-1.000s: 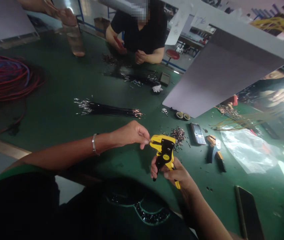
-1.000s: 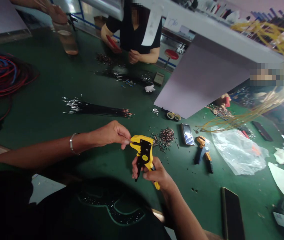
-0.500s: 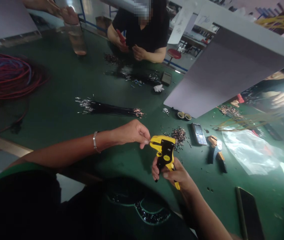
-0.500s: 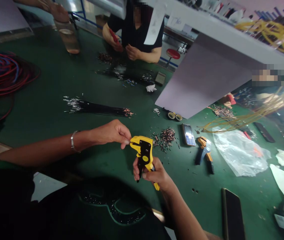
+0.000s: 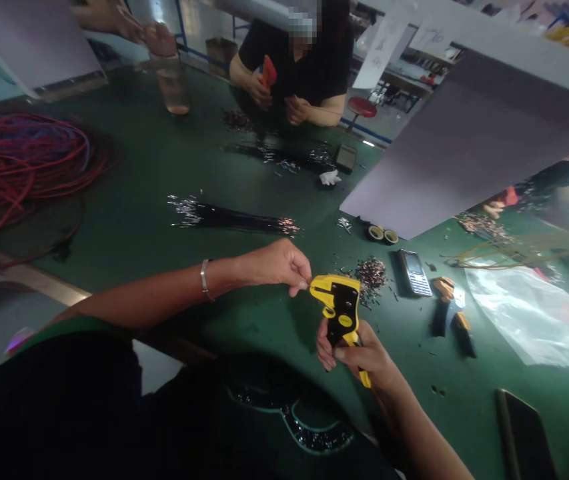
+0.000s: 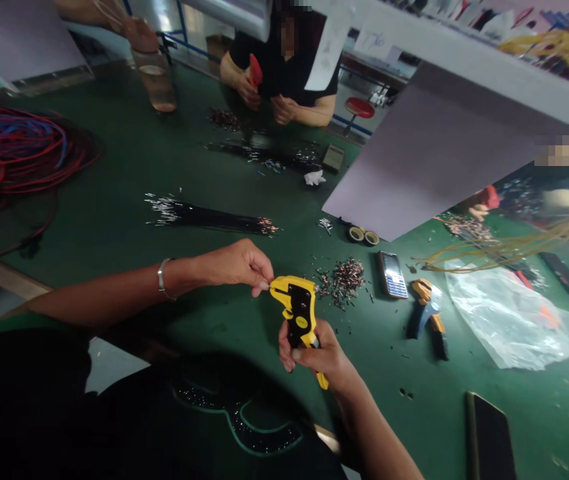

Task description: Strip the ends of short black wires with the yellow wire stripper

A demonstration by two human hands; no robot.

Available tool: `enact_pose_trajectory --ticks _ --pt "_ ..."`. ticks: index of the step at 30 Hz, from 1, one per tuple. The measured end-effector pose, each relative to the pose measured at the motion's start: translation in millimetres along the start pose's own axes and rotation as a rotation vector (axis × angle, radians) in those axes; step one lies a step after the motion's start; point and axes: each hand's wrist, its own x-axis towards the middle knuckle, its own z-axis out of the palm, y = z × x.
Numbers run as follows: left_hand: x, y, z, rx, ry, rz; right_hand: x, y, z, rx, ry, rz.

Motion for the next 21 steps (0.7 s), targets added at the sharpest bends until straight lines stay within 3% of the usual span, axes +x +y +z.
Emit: enact_pose_trajectory --ticks 21 --pt "5.2 -2.7 -3.6 0.204 0.033 -0.008 4.0 10.4 1.7 -0.029 0.105 -0.017"
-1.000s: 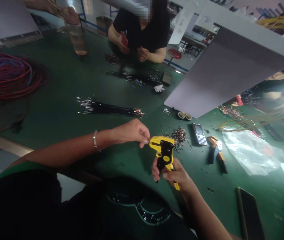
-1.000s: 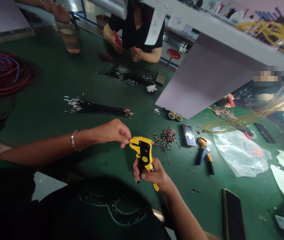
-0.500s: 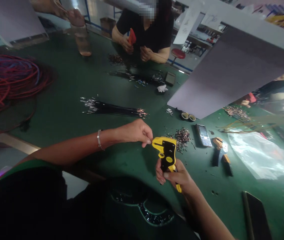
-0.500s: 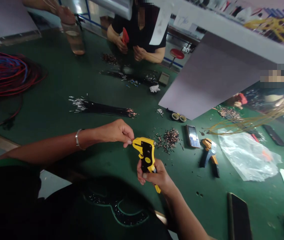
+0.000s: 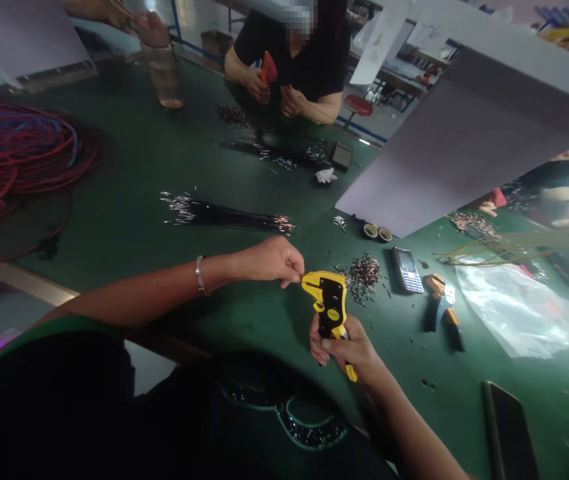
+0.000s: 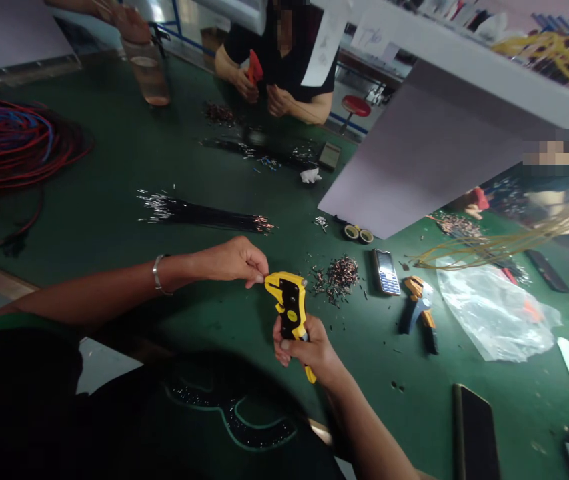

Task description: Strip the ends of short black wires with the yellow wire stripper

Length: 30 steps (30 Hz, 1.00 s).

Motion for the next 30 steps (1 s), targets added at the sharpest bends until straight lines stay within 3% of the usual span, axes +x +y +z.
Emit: enact_pose_trajectory --ticks 8,15,23,30 --pt "5 -11 1.0 0.12 0.042 0.007 2 2 3 -0.072 0.084 -0.028" --pt "7 -8 4.7 0.243 0.111 0.012 5 5 1 -0.07 0.131 -0.021" --pt "9 -13 8.8 0.187 0.181 0.016 8 -2 4 -0.062 0.213 -0.021" --pt "11 -14 5.5 0.164 0.184 0.027 8 -2 3 -0.014 0.166 -0.003"
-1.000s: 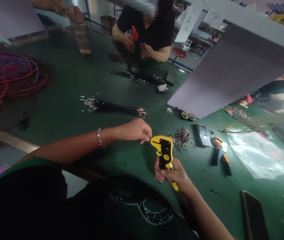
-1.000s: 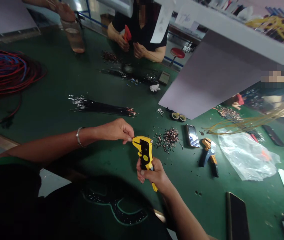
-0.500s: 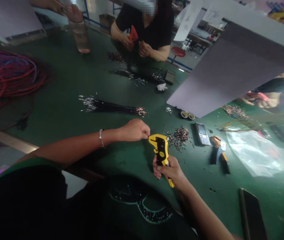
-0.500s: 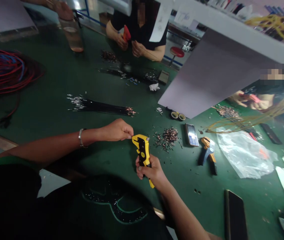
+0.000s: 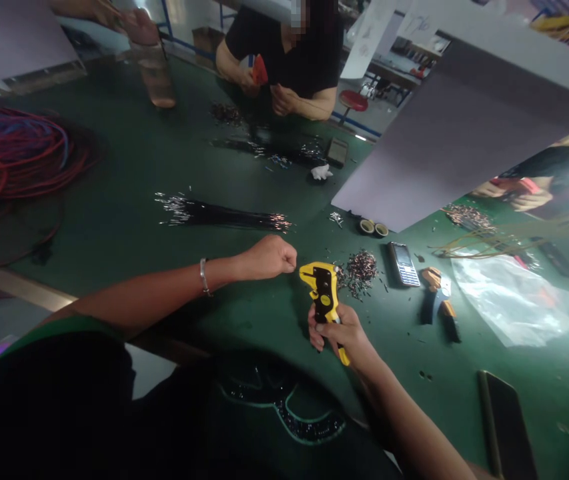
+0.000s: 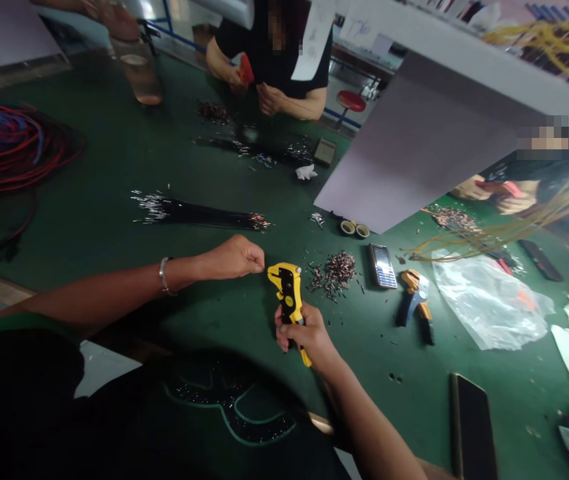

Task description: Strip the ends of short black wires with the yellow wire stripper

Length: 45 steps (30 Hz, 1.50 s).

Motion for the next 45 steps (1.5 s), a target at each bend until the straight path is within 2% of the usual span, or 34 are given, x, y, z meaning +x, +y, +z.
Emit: enact_pose_trajectory --ticks 4,13,18,24,28,36,43,45 --pt "1 -1 0.6 -0.021 0.01 0.012 2 -1 -2 0.03 -0.029 -0.001" --pt "2 -3 1.6 0.01 0.015 -0.015 4 -4 -4 -0.119 0.075 -0.039" --pt "2 -3 1.7 -0.009 0.018 -0.022 4 -7 -4 -0.081 0.044 -0.019" --pt "0 -3 2.7 -0.05 -0.009 -0.092 8 -10 -5 -0.236 0.137 -0.029" --pt "-2 0 3.7 -0.06 0.01 -0.107 6 -14 -3 -0.283 0.153 -0.017" --pt "-5 4 7.5 -0.066 0.054 -0.05 7 -14 -1 -0.324 0.182 -0.062" --pt "-6 9 6.1 -0.113 0.059 -0.117 6 -17 1 -0.391 0.216 -0.119" --pt "-4 6 4.5 -0.109 0.073 -0.121 5 -17 0 -0.34 0.181 -0.104"
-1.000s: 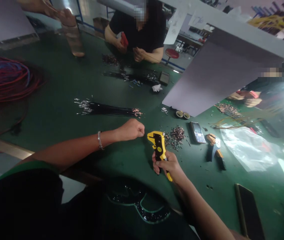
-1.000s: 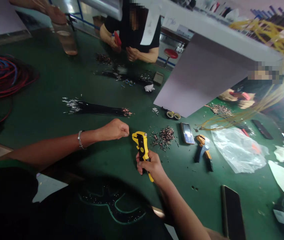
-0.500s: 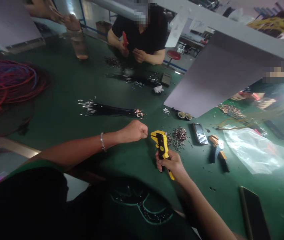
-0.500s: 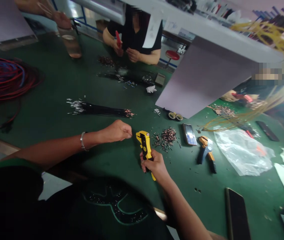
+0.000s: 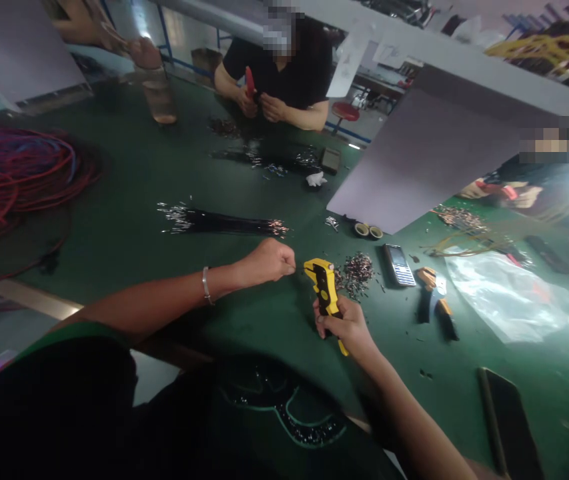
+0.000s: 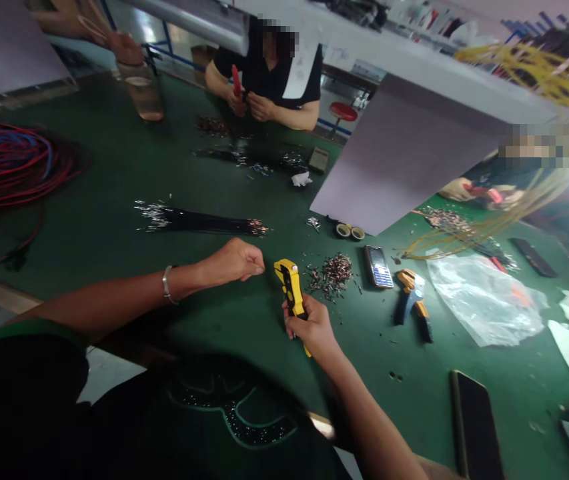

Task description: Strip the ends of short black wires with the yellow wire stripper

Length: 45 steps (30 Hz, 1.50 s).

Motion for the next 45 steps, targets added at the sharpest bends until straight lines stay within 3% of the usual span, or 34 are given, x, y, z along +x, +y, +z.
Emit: enact_pose_trajectory --ticks 6,14,22,30,45 --pt "8 -7 -4.5 0.009 0.022 0.042 -3 0 -2 0.146 -0.078 0.017" --pt "6 -2 -5.3 -0.004 0.015 0.034 -6 7 -3 0.298 -0.174 0.007" --pt "2 -4 -6.0 -0.114 0.054 0.051 -7 -9 -13 0.36 -0.219 -0.08" --pt "-10 14 -9.8 -0.007 0.062 0.097 -5 -7 -11 0.364 -0.337 -0.023" --pt "-9 11 -7.6 0.006 0.01 0.113 -10 -7 0 0.376 -0.375 0.009"
